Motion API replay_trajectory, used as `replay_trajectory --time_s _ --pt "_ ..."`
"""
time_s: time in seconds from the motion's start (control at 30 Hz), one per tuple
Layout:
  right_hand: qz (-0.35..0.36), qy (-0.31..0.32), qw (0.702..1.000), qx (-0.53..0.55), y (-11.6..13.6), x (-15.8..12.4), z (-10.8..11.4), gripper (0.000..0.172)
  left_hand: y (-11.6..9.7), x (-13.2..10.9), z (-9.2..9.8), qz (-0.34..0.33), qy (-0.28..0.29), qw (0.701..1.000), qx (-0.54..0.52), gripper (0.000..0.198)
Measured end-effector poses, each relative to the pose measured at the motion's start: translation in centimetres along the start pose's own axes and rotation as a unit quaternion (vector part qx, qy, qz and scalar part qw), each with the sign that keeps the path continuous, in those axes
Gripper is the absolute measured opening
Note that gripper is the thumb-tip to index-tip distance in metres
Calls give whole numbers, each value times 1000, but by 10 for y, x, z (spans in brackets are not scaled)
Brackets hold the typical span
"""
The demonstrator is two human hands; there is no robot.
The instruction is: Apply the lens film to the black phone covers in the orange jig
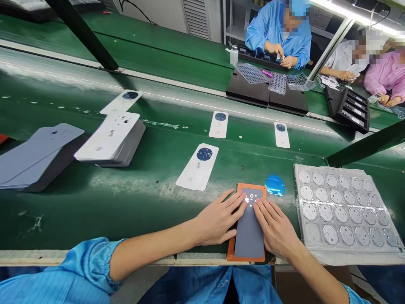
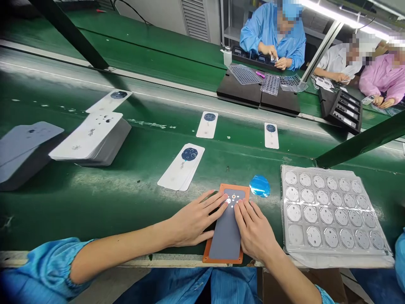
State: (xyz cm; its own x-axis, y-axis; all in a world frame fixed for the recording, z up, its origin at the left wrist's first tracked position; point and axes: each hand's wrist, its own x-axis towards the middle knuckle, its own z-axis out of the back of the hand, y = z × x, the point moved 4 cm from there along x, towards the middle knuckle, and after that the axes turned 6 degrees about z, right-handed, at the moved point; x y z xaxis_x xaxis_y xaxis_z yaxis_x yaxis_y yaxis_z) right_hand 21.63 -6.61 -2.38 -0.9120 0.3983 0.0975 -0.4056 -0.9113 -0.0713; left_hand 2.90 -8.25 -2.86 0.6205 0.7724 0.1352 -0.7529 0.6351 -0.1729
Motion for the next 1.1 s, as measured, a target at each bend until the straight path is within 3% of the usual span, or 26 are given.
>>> replay_trajectory --time_s 0.4,0.53,0.67,0.77,0.83,0.87,0.93,1.0,1.03,1.1 --pt "-24 -3 999 43 4 -4 -5 70 -9 1 1 -33 -18 998 52 51" --pt "-34 -13 998 55 12 -10 -8 71 -15 -2 1 -31 -20 997 66 54" --pt "-48 -55 993 91 13 -19 -9 71 -6 -7 2 -13 -7 1000 5 57" --pt "-64 -149 972 172 6 -24 -2 56 10 -4 11 20 -5 991 -131 65" --pt "-119 -230 924 282 -5 -28 4 43 22 4 22 90 -42 961 -257 67" --pt "-165 -272 881 350 -12 -30 5 36 26 9 27 133 -68 934 -325 63" --pt "-261 -351 763 477 -26 -35 5 25 26 21 36 198 -104 867 -446 40" --pt "-319 -417 639 562 -36 -36 4 21 19 34 42 223 -112 815 -522 22" --pt "-330 -441 593 587 -39 -35 4 23 15 40 45 227 -115 802 -540 21" --pt "-335 -470 538 614 -43 -30 7 28 8 50 50 232 -134 793 -547 21"
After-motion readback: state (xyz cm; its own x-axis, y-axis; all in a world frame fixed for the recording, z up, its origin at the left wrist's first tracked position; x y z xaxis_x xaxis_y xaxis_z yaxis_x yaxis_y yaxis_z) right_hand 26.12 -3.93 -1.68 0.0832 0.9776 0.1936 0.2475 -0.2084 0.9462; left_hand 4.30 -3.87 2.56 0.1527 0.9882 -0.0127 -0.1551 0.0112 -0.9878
